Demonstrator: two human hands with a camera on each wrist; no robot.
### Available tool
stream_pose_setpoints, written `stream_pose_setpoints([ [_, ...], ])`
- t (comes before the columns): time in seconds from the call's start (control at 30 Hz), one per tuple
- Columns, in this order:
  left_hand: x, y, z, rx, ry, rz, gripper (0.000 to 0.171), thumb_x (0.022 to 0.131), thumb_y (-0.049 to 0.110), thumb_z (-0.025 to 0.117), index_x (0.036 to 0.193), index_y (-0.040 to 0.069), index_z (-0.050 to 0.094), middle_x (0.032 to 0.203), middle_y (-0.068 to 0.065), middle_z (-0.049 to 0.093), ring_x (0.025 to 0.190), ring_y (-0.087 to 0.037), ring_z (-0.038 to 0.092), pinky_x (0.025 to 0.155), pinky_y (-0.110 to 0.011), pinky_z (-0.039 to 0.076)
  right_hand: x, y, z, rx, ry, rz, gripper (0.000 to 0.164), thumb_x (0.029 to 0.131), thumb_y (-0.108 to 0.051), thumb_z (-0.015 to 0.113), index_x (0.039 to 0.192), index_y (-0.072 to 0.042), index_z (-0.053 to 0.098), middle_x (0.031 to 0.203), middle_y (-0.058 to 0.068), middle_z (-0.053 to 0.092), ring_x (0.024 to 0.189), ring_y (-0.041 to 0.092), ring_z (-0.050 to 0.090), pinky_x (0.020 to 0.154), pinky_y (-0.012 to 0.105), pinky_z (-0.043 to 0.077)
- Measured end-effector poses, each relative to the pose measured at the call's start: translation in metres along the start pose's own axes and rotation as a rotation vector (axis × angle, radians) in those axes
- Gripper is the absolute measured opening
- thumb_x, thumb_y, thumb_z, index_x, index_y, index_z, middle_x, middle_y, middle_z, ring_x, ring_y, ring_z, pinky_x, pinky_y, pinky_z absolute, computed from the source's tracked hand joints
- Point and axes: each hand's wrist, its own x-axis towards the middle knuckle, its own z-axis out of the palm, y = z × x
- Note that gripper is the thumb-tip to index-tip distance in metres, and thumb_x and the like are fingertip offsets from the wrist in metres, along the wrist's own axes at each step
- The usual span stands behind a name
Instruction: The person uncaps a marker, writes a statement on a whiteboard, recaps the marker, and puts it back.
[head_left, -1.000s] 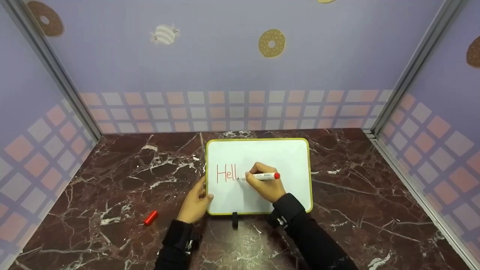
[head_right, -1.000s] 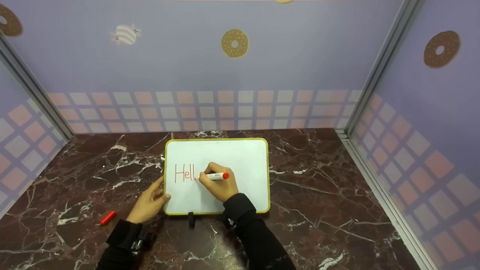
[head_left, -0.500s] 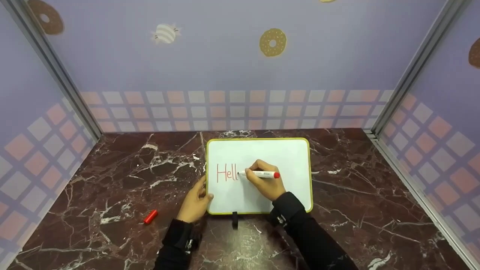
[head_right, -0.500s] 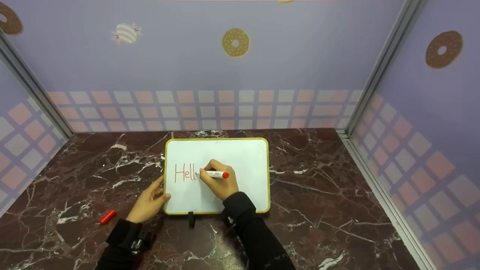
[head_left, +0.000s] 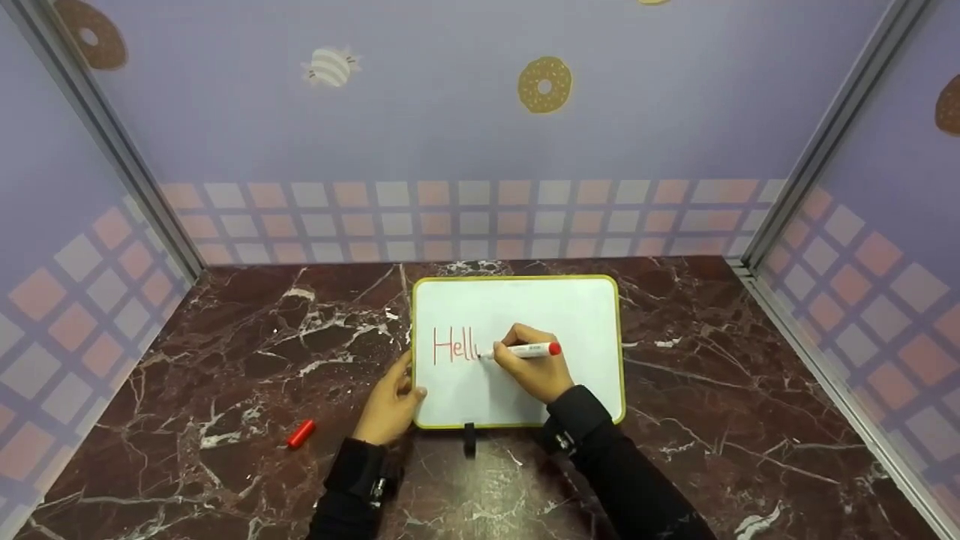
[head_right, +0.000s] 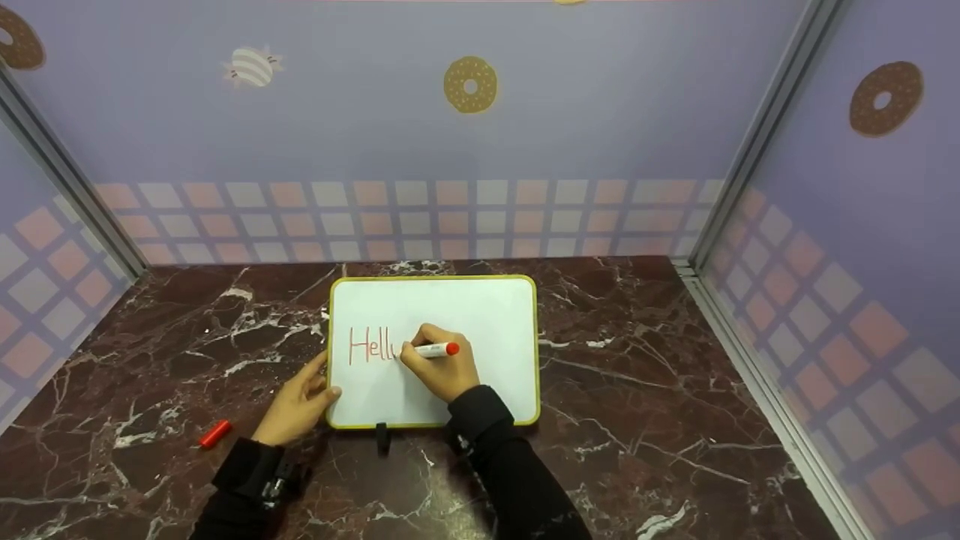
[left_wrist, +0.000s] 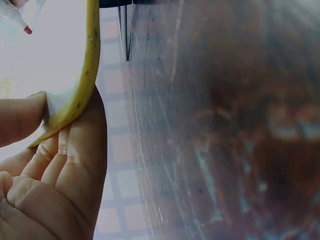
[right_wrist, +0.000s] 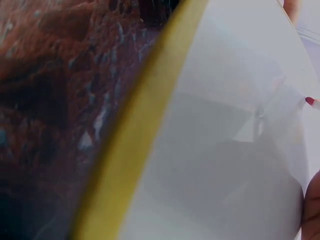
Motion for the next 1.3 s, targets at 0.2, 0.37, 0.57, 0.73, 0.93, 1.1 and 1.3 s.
stream_pose_setpoints([
  [0.2, 0.000, 0.001, -0.001, 0.010, 0.007, -0.021, 0.063, 0.091, -0.005, 0.054, 0.149, -0.008, 0.029, 0.133, -0.039, 0.051, 0.116, -0.048, 0.059, 0.091, -0.050, 0.056, -0.001, -0.007, -0.002, 0.024, 0.027, 0.009, 0.022, 0.081, 0.007, 0.063, 0.063, 0.000, 0.053, 0.055, 0.001, 0.051, 0.049, 0.000, 0.036, 0.048, 0.016, 0.028],
  [0.37, -0.002, 0.001, 0.000, 0.005, 0.003, -0.023, 0.063, 0.091, -0.004, 0.055, 0.149, -0.008, 0.029, 0.125, -0.038, 0.057, 0.105, -0.044, 0.065, 0.085, -0.048, 0.058, -0.001, -0.007, 0.000, 0.057, 0.059, 0.027, 0.022, 0.082, 0.007, 0.063, 0.063, 0.001, 0.053, 0.056, 0.003, 0.053, 0.049, 0.000, 0.037, 0.048, 0.016, 0.029],
  [0.57, -0.001, 0.001, 0.000, 0.013, 0.005, -0.005, 0.063, 0.090, -0.005, 0.054, 0.148, -0.009, 0.030, 0.124, -0.039, 0.058, 0.106, -0.045, 0.064, 0.085, -0.049, 0.058, 0.000, -0.008, 0.001, 0.060, 0.092, 0.042, 0.021, 0.083, 0.007, 0.063, 0.064, 0.002, 0.053, 0.060, 0.012, 0.061, 0.051, 0.000, 0.044, 0.049, 0.016, 0.034],
  [0.73, -0.001, 0.002, 0.000, 0.018, 0.007, -0.011, 0.064, 0.090, -0.005, 0.054, 0.148, -0.010, 0.029, 0.126, -0.040, 0.055, 0.110, -0.047, 0.063, 0.088, -0.050, 0.057, 0.001, -0.002, 0.004, 0.066, 0.093, 0.053, 0.020, 0.085, 0.005, 0.063, 0.067, 0.002, 0.056, 0.064, 0.017, 0.065, 0.054, 0.002, 0.051, 0.050, 0.016, 0.037],
  [0.93, -0.001, 0.004, -0.001, 0.029, 0.002, -0.021, 0.064, 0.090, -0.004, 0.055, 0.148, -0.010, 0.028, 0.126, -0.040, 0.055, 0.109, -0.047, 0.063, 0.088, -0.050, 0.056, 0.003, 0.021, 0.006, 0.081, 0.059, 0.066, 0.020, 0.089, -0.004, 0.066, 0.069, -0.004, 0.060, 0.065, 0.012, 0.067, 0.055, 0.006, 0.055, 0.051, 0.018, 0.040],
  [1.1, -0.001, 0.003, 0.000, 0.023, 0.003, -0.021, 0.064, 0.090, -0.005, 0.054, 0.148, -0.009, 0.029, 0.125, -0.040, 0.056, 0.107, -0.047, 0.064, 0.087, -0.050, 0.057, 0.003, 0.024, 0.007, 0.087, 0.029, 0.082, 0.019, 0.090, -0.007, 0.066, 0.071, -0.005, 0.061, 0.067, 0.011, 0.068, 0.056, 0.007, 0.055, 0.051, 0.019, 0.040],
  [1.3, -0.001, 0.004, 0.000, 0.001, 0.005, -0.024, 0.064, 0.089, -0.005, 0.055, 0.149, -0.007, 0.030, 0.125, -0.039, 0.057, 0.106, -0.046, 0.065, 0.086, -0.049, 0.058, 0.003, 0.023, 0.005, 0.127, 0.016, 0.095, 0.017, 0.089, -0.006, 0.068, 0.073, -0.004, 0.062, 0.069, 0.013, 0.069, 0.055, 0.007, 0.055, 0.050, 0.019, 0.041],
])
